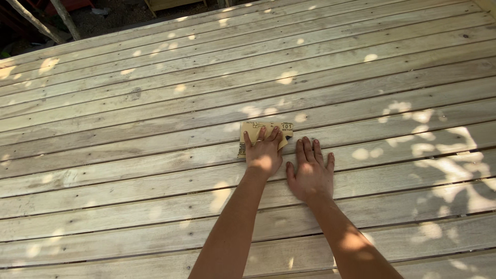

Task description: The person sands the slatted wooden surface of a large outdoor furniture piece using a sheet of sandpaper held by hand. They rub the sandpaper back and forth across the planks, moving progressively across different sections of the surface, and briefly hold up a dark sheet of sandpaper before continuing to sand.

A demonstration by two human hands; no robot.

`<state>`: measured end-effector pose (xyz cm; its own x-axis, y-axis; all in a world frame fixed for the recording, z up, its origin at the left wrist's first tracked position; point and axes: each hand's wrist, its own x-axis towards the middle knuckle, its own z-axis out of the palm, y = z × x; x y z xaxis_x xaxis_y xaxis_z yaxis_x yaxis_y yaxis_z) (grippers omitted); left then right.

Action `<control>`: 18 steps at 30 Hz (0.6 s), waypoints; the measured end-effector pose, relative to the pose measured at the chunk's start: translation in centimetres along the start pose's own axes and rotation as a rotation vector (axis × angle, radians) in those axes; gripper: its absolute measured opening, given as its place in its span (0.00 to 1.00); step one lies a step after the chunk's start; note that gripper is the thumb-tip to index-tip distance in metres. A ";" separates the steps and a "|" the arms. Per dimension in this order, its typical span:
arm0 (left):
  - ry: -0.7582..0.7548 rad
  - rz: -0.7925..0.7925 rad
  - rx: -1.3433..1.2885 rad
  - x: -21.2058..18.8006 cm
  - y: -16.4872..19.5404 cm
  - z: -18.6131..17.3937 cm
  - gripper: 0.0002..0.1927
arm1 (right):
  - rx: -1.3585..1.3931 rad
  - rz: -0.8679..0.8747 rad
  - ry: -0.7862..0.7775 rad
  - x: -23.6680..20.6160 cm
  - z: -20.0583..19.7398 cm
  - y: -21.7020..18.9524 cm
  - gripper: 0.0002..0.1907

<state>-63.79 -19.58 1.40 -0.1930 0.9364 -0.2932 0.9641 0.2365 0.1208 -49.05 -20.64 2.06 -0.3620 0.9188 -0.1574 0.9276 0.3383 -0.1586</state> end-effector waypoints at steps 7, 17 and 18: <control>-0.018 -0.197 0.095 -3.9 -8.7 -0.3 0.36 | -0.019 -0.025 0.015 0.1 0.6 0.2 0.37; 0.078 -0.019 -0.168 1.2 3.1 1.5 0.34 | 0.362 -0.097 0.328 1.1 3.2 1.8 0.37; 0.064 0.011 -0.175 2.3 5.5 1.1 0.34 | 0.491 -0.105 0.427 1.1 3.4 2.4 0.38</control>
<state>-58.78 -16.38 0.32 -0.1993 0.9524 -0.2309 0.9207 0.2626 0.2886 -47.48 -19.52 -1.78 -0.2856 0.9202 0.2677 0.7026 0.3910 -0.5945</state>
